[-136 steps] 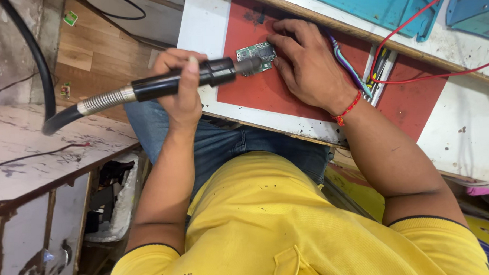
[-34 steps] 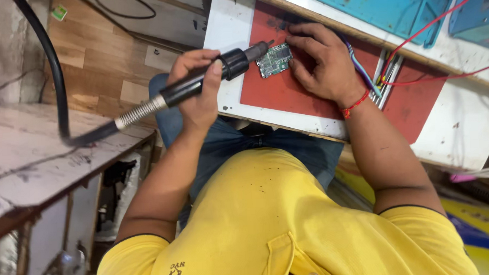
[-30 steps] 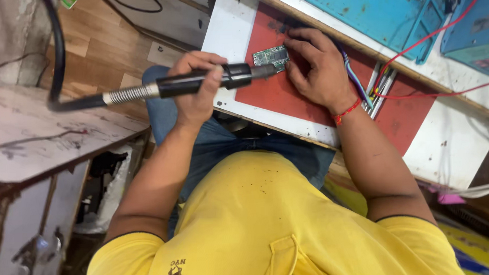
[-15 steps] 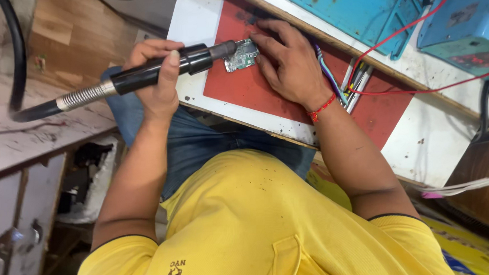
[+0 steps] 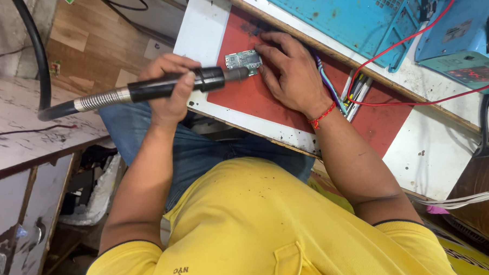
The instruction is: The person scrapes a small circuit board with a metal tool, then uses a hot air gun to apply heat to the board. The person holds the board steady with one hand while operating the tools with the other.
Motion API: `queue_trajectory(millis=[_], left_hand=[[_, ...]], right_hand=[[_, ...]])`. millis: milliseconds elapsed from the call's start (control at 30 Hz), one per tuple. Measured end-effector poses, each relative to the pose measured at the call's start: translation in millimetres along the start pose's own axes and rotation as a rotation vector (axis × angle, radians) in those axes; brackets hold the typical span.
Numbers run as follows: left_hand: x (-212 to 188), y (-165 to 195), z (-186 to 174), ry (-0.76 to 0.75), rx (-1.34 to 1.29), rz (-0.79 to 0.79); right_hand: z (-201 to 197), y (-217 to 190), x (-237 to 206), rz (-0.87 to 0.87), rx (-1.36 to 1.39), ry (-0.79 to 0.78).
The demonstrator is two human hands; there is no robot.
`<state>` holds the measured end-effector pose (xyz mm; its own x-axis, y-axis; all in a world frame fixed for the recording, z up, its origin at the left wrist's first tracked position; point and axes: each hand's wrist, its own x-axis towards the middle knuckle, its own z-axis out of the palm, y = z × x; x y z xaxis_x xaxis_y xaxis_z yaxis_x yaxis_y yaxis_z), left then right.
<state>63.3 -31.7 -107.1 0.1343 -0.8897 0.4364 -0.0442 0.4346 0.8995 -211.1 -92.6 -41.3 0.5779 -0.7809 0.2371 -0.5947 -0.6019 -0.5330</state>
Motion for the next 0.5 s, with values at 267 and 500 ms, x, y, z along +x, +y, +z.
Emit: queue_trajectory(millis=[267, 500], left_hand=[[-10.1, 4.1, -14.3, 0.073, -0.097, -0.082], [-6.2, 11.9, -31.8, 0.078, -0.042, -0.079]], right_hand=[[10.1, -15.5, -5.8, -0.038, -0.002, 0.014], [16.6, -30.5, -0.6, -0.010, -0.003, -0.003]])
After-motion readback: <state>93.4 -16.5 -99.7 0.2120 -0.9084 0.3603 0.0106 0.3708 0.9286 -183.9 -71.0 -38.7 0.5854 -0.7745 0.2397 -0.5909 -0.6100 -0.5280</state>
